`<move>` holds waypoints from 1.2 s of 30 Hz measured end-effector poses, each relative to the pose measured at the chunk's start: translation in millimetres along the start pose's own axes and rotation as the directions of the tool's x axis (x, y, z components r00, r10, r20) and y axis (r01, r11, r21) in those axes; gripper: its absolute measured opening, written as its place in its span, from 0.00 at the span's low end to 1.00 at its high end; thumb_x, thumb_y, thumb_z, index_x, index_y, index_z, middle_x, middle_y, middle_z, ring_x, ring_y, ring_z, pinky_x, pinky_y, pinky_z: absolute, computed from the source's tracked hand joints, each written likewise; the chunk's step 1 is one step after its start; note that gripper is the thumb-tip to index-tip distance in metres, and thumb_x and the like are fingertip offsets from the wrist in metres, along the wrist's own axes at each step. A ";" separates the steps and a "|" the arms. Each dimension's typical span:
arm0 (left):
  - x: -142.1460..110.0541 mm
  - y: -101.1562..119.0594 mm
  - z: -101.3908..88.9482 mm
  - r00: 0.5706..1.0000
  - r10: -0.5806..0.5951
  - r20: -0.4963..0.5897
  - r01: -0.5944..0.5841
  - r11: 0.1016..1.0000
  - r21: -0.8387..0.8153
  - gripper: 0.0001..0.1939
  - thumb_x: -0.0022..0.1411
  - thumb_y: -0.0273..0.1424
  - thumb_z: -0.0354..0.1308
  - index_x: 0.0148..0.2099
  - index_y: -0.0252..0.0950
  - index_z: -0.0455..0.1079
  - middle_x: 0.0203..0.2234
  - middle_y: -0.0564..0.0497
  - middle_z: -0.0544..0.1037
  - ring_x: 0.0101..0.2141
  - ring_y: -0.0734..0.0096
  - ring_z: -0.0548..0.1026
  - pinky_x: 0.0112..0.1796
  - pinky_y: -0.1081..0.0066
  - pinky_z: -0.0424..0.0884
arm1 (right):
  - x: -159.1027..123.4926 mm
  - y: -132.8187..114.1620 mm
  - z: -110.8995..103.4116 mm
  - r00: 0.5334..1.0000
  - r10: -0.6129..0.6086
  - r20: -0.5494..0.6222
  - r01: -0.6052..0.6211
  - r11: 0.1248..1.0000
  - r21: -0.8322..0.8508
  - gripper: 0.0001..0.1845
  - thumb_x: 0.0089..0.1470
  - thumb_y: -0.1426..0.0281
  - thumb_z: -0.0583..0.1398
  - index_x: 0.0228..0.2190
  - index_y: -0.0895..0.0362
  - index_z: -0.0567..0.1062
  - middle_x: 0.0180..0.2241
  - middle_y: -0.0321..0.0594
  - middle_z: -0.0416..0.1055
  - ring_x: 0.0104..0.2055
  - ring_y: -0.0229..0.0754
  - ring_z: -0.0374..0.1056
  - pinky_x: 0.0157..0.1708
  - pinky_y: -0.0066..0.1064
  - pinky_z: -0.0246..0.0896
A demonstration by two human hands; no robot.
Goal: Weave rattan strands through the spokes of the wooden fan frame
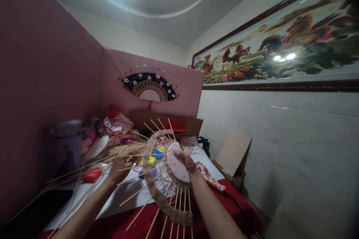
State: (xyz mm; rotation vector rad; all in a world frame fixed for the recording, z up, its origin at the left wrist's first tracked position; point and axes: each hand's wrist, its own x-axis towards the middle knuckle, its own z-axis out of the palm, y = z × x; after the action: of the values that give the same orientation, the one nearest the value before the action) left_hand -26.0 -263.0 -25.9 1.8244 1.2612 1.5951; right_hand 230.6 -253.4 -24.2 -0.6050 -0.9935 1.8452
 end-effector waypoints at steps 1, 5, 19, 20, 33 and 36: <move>1.9 -1.2 2.8 1.000 -0.011 0.029 0.013 0.998 -0.060 0.06 0.43 0.33 0.58 0.21 0.35 0.71 0.29 0.45 0.77 0.34 0.61 0.72 0.34 0.68 0.66 | 2.1 1.5 -1.9 1.000 -0.009 -0.025 0.009 1.000 0.011 0.09 0.44 0.70 0.57 0.29 0.63 0.70 0.20 0.41 0.74 0.19 0.40 0.70 0.18 0.28 0.64; 6.8 -6.1 20.0 0.995 -0.053 0.081 0.067 0.982 -0.177 0.07 0.44 0.32 0.58 0.22 0.33 0.68 0.19 0.51 0.72 0.22 0.71 0.69 0.24 0.73 0.63 | 6.4 9.4 -9.4 0.984 -0.023 -0.175 0.037 0.997 0.075 0.10 0.42 0.69 0.58 0.27 0.63 0.70 0.17 0.41 0.72 0.16 0.40 0.68 0.15 0.27 0.62; -15.2 -6.1 29.7 0.956 -0.266 0.124 0.292 0.834 -0.469 0.14 0.41 0.38 0.65 0.29 0.34 0.73 0.21 0.52 0.73 0.22 0.73 0.67 0.23 0.76 0.61 | -6.1 12.4 2.1 0.991 -0.126 -0.045 0.127 0.991 0.033 0.11 0.38 0.73 0.62 0.29 0.60 0.69 0.19 0.34 0.69 0.18 0.34 0.64 0.20 0.25 0.61; -15.2 -5.4 28.9 0.955 -0.266 0.129 0.295 0.831 -0.471 0.13 0.42 0.38 0.64 0.27 0.34 0.72 0.20 0.52 0.72 0.21 0.74 0.67 0.22 0.76 0.61 | -6.0 12.8 2.7 0.992 -0.123 -0.032 0.124 0.992 0.031 0.11 0.38 0.74 0.62 0.29 0.60 0.69 0.19 0.33 0.69 0.18 0.34 0.64 0.20 0.25 0.61; -18.4 7.4 27.3 0.930 -0.346 0.123 0.359 0.785 -0.504 0.15 0.41 0.38 0.65 0.31 0.34 0.71 0.18 0.55 0.70 0.16 0.81 0.59 0.18 0.78 0.54 | -4.1 15.9 0.7 0.991 -0.120 -0.058 0.122 0.992 0.038 0.12 0.38 0.74 0.62 0.30 0.60 0.68 0.21 0.33 0.69 0.20 0.34 0.64 0.23 0.25 0.61; -20.1 9.3 27.7 0.950 -0.287 0.123 0.308 0.798 -0.518 0.12 0.42 0.36 0.64 0.27 0.34 0.70 0.19 0.55 0.70 0.19 0.79 0.62 0.21 0.77 0.59 | -5.4 15.9 2.5 0.994 -0.103 -0.041 0.103 0.994 0.018 0.13 0.37 0.73 0.62 0.30 0.60 0.68 0.21 0.34 0.69 0.20 0.34 0.64 0.22 0.25 0.60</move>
State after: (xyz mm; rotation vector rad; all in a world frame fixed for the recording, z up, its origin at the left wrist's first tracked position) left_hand 4.4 -277.3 -37.3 1.2325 0.9039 1.5242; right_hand 223.4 -263.1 -36.0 -0.5659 -0.9611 1.7440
